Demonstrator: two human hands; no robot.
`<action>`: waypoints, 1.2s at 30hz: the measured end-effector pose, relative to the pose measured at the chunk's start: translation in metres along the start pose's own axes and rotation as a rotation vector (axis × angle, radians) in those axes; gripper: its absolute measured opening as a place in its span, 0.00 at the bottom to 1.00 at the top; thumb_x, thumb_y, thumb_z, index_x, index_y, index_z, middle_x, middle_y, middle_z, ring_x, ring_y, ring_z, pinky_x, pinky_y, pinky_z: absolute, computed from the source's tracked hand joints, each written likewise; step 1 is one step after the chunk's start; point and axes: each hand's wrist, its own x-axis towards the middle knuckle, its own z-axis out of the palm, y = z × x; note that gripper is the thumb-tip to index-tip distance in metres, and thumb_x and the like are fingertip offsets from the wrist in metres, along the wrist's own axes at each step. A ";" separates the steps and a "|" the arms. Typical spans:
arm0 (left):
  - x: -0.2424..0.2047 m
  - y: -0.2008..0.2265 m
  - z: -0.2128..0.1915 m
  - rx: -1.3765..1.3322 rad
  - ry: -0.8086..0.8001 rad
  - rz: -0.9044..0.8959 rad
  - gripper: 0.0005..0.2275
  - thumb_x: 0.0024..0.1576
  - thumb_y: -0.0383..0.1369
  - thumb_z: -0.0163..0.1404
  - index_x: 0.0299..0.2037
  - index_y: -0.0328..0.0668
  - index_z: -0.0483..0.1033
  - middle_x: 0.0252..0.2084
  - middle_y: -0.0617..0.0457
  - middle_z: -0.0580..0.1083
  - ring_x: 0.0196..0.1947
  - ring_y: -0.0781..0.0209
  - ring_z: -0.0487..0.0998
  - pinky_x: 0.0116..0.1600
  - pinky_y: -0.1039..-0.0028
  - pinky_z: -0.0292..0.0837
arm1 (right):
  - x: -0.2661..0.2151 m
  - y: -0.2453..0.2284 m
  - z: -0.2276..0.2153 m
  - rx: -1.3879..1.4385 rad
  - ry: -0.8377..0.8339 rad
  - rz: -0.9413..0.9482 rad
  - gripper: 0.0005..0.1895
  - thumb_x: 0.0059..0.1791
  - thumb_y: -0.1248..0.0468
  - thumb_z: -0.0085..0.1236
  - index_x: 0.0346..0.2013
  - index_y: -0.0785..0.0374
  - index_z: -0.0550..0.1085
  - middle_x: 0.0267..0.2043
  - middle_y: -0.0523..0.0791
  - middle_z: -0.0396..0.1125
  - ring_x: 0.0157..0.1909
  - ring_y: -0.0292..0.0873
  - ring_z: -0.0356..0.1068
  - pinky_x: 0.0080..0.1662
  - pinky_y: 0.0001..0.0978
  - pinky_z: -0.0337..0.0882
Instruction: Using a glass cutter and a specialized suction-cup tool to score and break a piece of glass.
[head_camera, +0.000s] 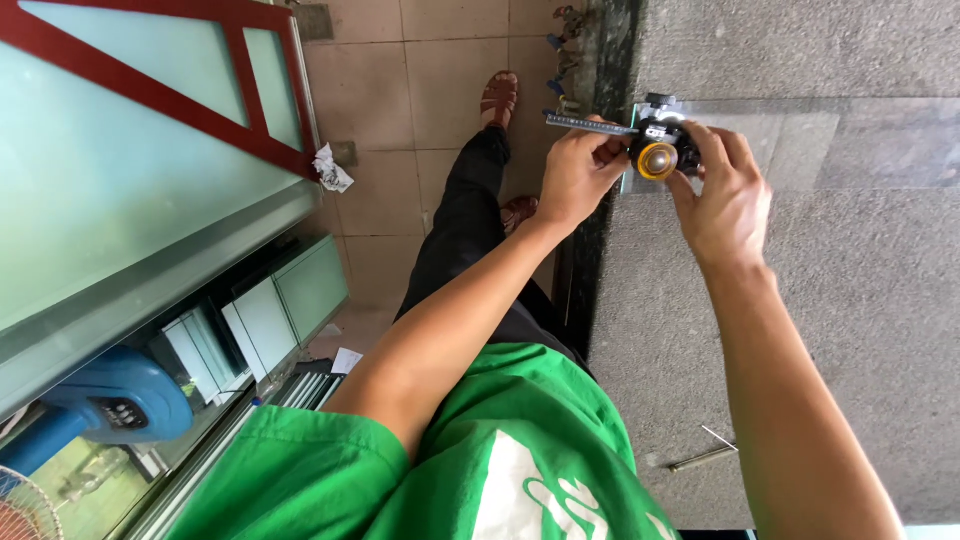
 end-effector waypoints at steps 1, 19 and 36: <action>0.000 -0.001 -0.002 -0.010 0.018 0.027 0.08 0.53 0.23 0.60 0.40 0.36 0.78 0.36 0.54 0.77 0.33 0.65 0.82 0.40 0.76 0.79 | 0.000 -0.003 -0.001 -0.026 -0.003 -0.012 0.30 0.46 0.72 0.70 0.62 0.63 0.73 0.56 0.52 0.70 0.47 0.51 0.76 0.48 0.37 0.77; 0.002 0.011 -0.001 0.120 -0.028 -0.062 0.09 0.52 0.26 0.63 0.40 0.38 0.78 0.32 0.53 0.72 0.28 0.64 0.77 0.36 0.74 0.75 | 0.008 -0.001 -0.006 0.052 -0.043 0.047 0.29 0.47 0.74 0.66 0.63 0.63 0.72 0.56 0.53 0.68 0.50 0.53 0.76 0.47 0.36 0.79; -0.082 0.058 -0.026 0.343 -0.042 -0.013 0.20 0.47 0.31 0.64 0.44 0.41 0.66 0.38 0.49 0.67 0.41 0.50 0.69 0.48 0.62 0.66 | 0.001 0.018 0.009 0.023 -0.001 0.121 0.31 0.41 0.69 0.73 0.59 0.60 0.75 0.56 0.52 0.65 0.58 0.56 0.65 0.57 0.46 0.70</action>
